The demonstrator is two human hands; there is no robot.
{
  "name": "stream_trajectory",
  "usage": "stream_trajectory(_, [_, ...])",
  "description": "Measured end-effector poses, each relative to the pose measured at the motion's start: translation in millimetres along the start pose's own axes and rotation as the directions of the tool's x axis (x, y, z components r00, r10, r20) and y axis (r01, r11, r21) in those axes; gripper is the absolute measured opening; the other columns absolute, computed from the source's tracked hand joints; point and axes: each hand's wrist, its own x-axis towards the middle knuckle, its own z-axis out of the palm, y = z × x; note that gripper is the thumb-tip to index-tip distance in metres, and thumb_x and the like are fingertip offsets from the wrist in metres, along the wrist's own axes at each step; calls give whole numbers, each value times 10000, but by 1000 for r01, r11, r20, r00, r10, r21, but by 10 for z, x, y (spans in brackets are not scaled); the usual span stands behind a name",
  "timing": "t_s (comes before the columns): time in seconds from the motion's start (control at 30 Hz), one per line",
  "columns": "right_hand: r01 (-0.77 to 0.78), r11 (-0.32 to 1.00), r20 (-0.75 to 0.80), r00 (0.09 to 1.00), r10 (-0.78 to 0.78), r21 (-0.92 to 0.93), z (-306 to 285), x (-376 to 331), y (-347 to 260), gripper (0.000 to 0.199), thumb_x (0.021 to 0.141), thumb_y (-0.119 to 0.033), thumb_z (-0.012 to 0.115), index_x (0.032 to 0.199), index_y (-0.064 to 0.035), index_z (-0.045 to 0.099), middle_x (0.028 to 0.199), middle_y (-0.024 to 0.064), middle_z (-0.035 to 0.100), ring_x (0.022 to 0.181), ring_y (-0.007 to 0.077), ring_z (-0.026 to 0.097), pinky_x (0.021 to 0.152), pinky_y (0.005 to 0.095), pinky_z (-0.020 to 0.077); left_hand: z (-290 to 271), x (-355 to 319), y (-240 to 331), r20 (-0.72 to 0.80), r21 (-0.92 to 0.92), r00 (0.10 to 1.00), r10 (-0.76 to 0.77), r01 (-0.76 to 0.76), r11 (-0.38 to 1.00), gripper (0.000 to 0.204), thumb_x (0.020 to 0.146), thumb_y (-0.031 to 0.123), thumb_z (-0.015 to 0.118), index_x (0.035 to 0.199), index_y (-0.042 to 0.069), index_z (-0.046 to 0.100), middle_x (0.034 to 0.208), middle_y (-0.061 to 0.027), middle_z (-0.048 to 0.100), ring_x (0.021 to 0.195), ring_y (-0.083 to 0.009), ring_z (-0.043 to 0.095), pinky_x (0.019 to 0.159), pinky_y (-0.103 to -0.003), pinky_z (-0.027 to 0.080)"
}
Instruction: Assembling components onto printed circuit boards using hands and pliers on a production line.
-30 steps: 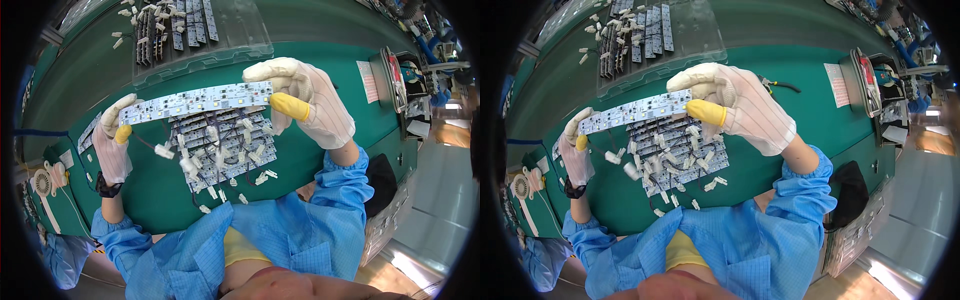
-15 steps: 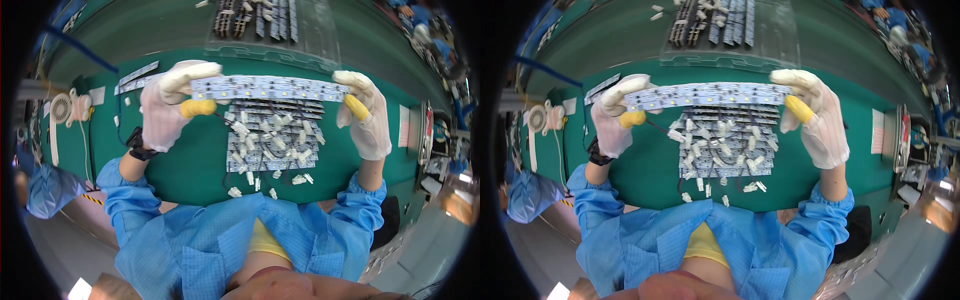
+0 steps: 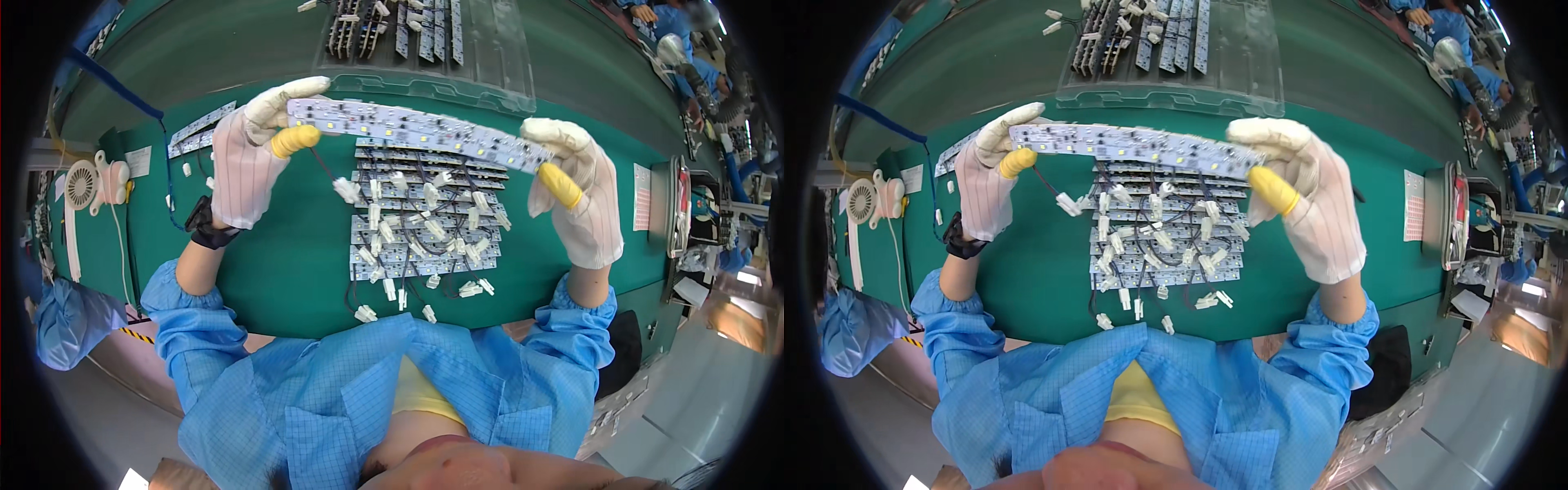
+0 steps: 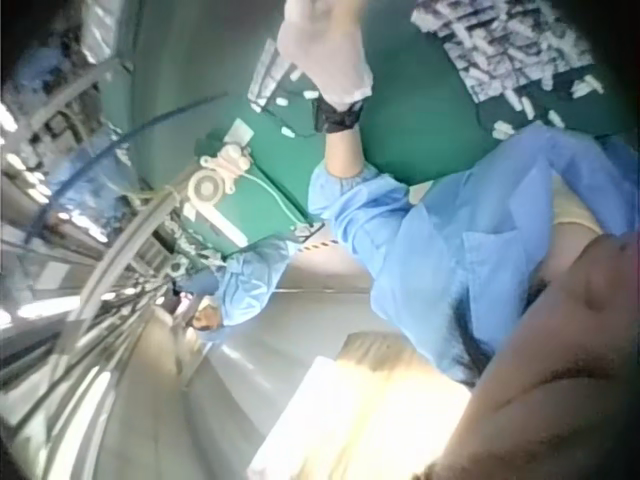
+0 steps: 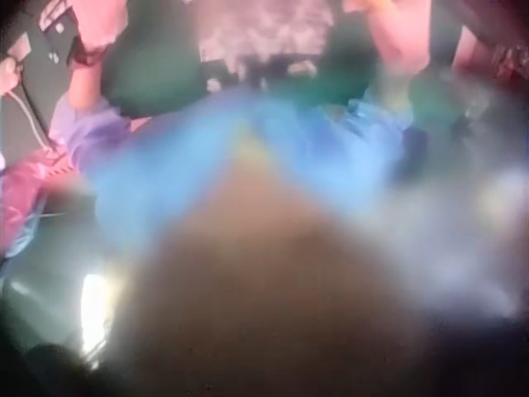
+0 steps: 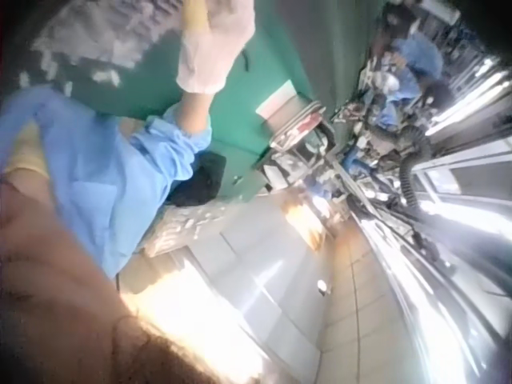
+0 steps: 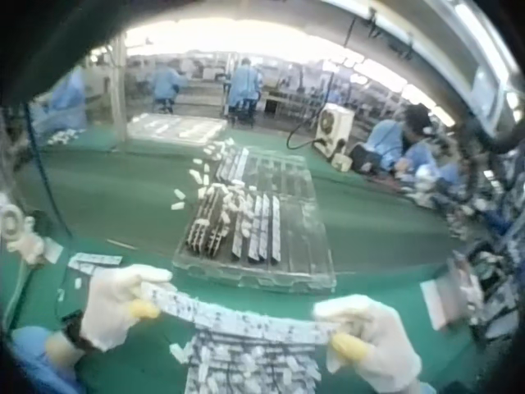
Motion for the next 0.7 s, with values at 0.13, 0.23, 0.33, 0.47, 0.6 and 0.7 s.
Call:
stream_trajectory(0.13, [-53,992,-11,999,52,-112,-71,100,34,422,883,-286,601,1150,39,562,678,27,583,511,70,489,507,199,361,38,-76,83,96,-57,994,49,-44,997,527,793,168,727,1235,-51,541,1030,-97,671,887,-135,651,803,-241,509])
stream_trajectory(0.23, [-64,995,-37,997,61,-73,-91,91,123,428,887,-283,597,1169,38,558,677,25,579,509,68,477,506,199,353,63,-70,145,103,120,991,87,-99,988,534,792,164,723,1244,-47,532,1035,-87,675,872,-137,660,793,-236,511])
stream_trajectory(0.33, [-66,995,-58,996,61,-80,-99,64,121,436,885,-277,597,1179,41,554,668,22,573,515,69,479,513,194,348,64,-72,132,96,133,994,50,-63,989,520,806,162,710,1249,-43,529,1029,-87,680,865,-138,665,795,-235,509])
stream_trajectory(0.47, [-25,996,-13,1000,24,-81,-60,-4,37,515,849,-337,645,1182,46,550,646,25,565,524,78,486,531,197,359,94,-23,58,46,-46,999,7,-5,999,450,865,169,657,1249,-30,534,973,-106,692,871,-145,669,813,-240,505])
stream_trajectory(0.6, [-20,999,76,997,18,38,-17,-40,10,612,805,-393,689,1191,59,542,628,44,579,530,88,511,557,212,377,27,31,10,15,115,997,-77,75,991,479,893,255,632,1272,-16,520,916,-94,703,884,-117,647,828,-243,476])
stream_trajectory(0.7, [-55,994,134,990,42,95,-11,-93,-56,591,817,-368,682,1200,59,539,624,58,592,557,92,526,565,218,385,-1,102,-49,28,242,989,-146,135,961,519,905,367,606,1279,16,528,865,-73,709,876,-60,595,818,-216,425])
